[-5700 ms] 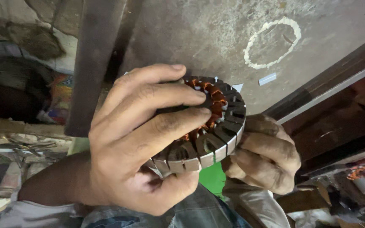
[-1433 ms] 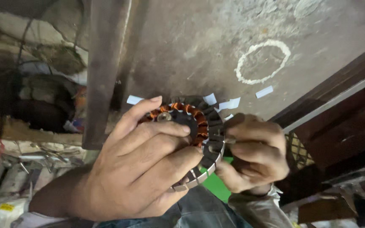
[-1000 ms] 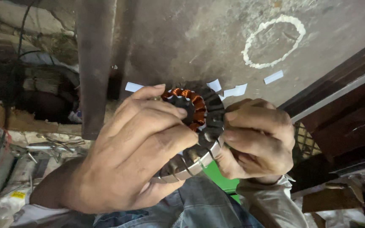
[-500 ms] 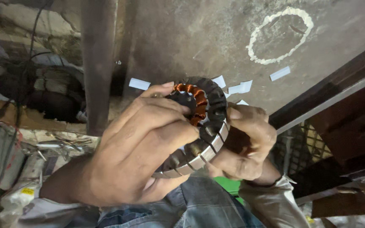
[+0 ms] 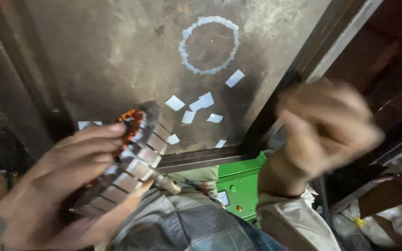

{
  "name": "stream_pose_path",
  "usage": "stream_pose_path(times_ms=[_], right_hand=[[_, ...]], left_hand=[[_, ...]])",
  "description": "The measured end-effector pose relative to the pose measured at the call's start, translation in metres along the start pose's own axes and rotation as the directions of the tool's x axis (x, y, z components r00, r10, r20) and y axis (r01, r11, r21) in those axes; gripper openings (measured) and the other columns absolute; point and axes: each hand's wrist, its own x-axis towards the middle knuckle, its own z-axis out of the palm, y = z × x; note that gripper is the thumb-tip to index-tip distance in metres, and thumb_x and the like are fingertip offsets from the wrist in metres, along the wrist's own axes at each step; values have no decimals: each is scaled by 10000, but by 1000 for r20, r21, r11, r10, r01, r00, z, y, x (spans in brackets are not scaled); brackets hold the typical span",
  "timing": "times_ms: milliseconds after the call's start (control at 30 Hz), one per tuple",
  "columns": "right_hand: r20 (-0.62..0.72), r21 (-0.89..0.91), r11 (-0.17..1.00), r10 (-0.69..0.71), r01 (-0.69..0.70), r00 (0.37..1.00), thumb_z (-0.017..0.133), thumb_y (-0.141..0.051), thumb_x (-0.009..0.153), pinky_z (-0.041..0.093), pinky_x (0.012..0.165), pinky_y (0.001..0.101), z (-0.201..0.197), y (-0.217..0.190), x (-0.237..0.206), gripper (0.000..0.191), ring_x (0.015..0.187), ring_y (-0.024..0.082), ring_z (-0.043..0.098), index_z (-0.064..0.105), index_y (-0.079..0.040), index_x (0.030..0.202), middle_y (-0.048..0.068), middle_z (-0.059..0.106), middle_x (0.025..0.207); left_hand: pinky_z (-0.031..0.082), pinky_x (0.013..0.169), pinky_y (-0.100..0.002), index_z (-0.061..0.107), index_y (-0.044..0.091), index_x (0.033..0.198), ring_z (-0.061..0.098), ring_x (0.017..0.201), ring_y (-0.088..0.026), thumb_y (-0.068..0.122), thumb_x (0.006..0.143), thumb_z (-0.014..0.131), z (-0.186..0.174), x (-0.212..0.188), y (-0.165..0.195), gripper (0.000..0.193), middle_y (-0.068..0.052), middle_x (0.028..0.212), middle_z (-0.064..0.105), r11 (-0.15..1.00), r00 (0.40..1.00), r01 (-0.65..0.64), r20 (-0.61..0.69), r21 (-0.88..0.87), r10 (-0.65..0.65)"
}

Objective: The person inserts small white rectangular pieces into the slots of a circular metal component with copper windings. The person then uses a metal rod to press the pieces into place.

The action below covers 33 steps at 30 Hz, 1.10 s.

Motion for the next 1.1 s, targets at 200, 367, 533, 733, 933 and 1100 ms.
stream_pose_path(times_ms=[200,367,533,733,933,1100], right_hand=[[233,-459,881,-5,114,972,918,-40,802,570,770,397,12,-1,-17,357,974,301,666,737,32,1102,131,681,1067],[359,-517,820,-54,246,932,837,14,891,584,810,381,5,16,-23,305,982,273,673,764,4,1187,130,687,1147],[179,-236,963,-86,127,980,723,53,1011,574,648,271,1,20,-22,102,812,155,739,759,19,1100,113,765,1068],[-69,315,893,-317,322,946,809,-77,859,638,617,352,44,-21,-31,193,785,258,710,625,-30,826,183,691,999],[70,278,840,-501,466,862,803,-91,853,585,573,321,50,-26,-24,188,735,230,674,629,-25,827,125,653,845],[53,397,785,-538,476,841,821,-151,798,549,581,314,54,-18,-16,122,725,163,639,728,-78,830,53,691,802]], left_hand=[[491,1141,-512,613,-30,1178,691,1224,-382,261,793,766,10,-15,-10,506,-247,1167,700,999,991,-3,-131,37,8],[551,1097,-480,632,-99,1199,700,1226,-422,222,674,650,17,16,-8,616,-276,1150,705,971,960,-239,-154,-25,232],[573,1074,-486,632,-129,1217,723,1202,-401,48,710,657,16,27,-3,538,-289,1187,715,957,948,-291,-134,1,289],[557,1068,-498,615,-125,1230,648,1249,-427,-5,704,672,6,20,-3,543,-305,1231,658,961,960,-274,-40,35,276],[521,1102,-497,611,-102,1262,622,1274,-409,36,710,689,4,25,2,574,-308,1258,639,963,963,-269,-14,24,269],[517,1118,-493,613,-87,1276,619,1294,-391,33,717,667,3,22,-2,575,-295,1283,640,960,961,-277,7,53,277]])
